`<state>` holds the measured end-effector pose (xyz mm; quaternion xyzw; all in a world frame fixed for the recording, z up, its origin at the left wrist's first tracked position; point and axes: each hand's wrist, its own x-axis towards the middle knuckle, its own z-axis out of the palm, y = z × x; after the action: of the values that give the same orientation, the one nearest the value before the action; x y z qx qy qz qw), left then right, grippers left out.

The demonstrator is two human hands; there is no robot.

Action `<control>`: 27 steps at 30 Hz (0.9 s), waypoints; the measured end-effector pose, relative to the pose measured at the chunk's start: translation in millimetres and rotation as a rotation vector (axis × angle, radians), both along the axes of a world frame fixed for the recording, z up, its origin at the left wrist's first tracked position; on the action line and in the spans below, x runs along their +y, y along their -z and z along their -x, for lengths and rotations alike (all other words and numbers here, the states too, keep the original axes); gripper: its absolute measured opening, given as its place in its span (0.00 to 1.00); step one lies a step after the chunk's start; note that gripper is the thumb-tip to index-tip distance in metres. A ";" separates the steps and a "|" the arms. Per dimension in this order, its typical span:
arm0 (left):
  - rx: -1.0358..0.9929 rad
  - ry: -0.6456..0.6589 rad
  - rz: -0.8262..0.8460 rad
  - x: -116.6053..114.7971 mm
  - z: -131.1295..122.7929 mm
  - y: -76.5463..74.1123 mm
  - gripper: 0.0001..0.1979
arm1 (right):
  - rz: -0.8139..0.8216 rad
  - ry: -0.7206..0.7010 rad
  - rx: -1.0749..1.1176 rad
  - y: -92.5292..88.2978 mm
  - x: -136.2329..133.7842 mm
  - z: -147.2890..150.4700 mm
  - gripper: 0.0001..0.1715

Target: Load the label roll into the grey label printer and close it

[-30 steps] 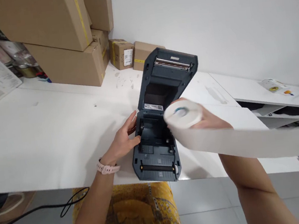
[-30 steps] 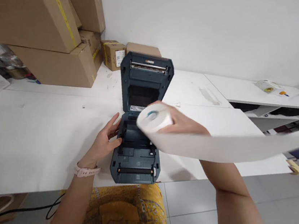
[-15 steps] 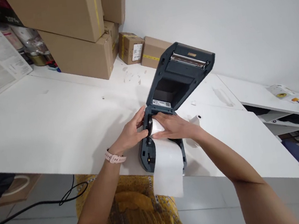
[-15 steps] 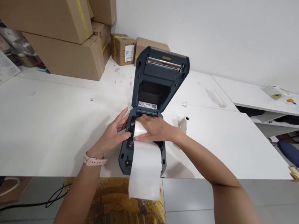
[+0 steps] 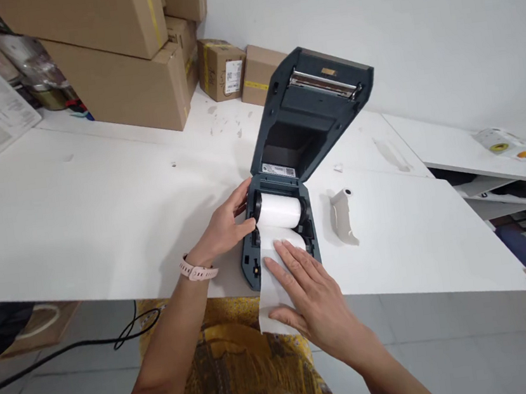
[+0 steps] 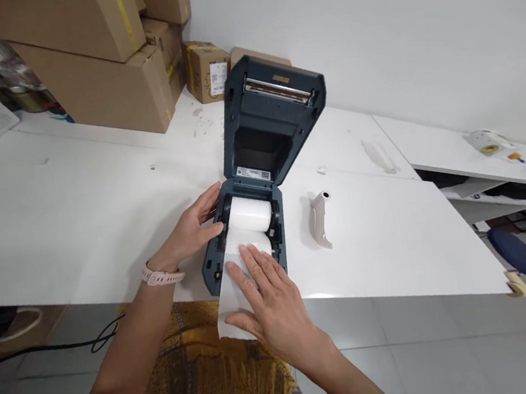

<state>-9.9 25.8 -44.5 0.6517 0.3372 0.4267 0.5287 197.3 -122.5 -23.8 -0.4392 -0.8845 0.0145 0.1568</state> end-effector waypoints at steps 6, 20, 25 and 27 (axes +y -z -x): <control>0.175 -0.123 -0.117 -14.8 -6.6 -9.1 0.39 | -0.058 0.013 0.026 0.1 -1.0 4.4 0.52; 0.670 0.237 -0.653 -69.8 -22.4 -29.0 0.31 | 0.039 -0.164 0.484 -13.9 0.8 -9.7 0.16; 0.823 0.100 -0.814 -118.8 -32.5 -17.3 0.41 | -0.102 0.133 0.862 -43.7 27.7 -50.2 0.15; 0.885 0.067 -0.869 -140.9 -36.1 -13.7 0.42 | -0.252 0.312 0.948 -63.6 64.2 -64.5 0.14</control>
<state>26.2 -115.1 -30.8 0.9328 0.2990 0.1975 0.0382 261.7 -58.3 39.8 -0.4890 -0.6348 0.0819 0.5926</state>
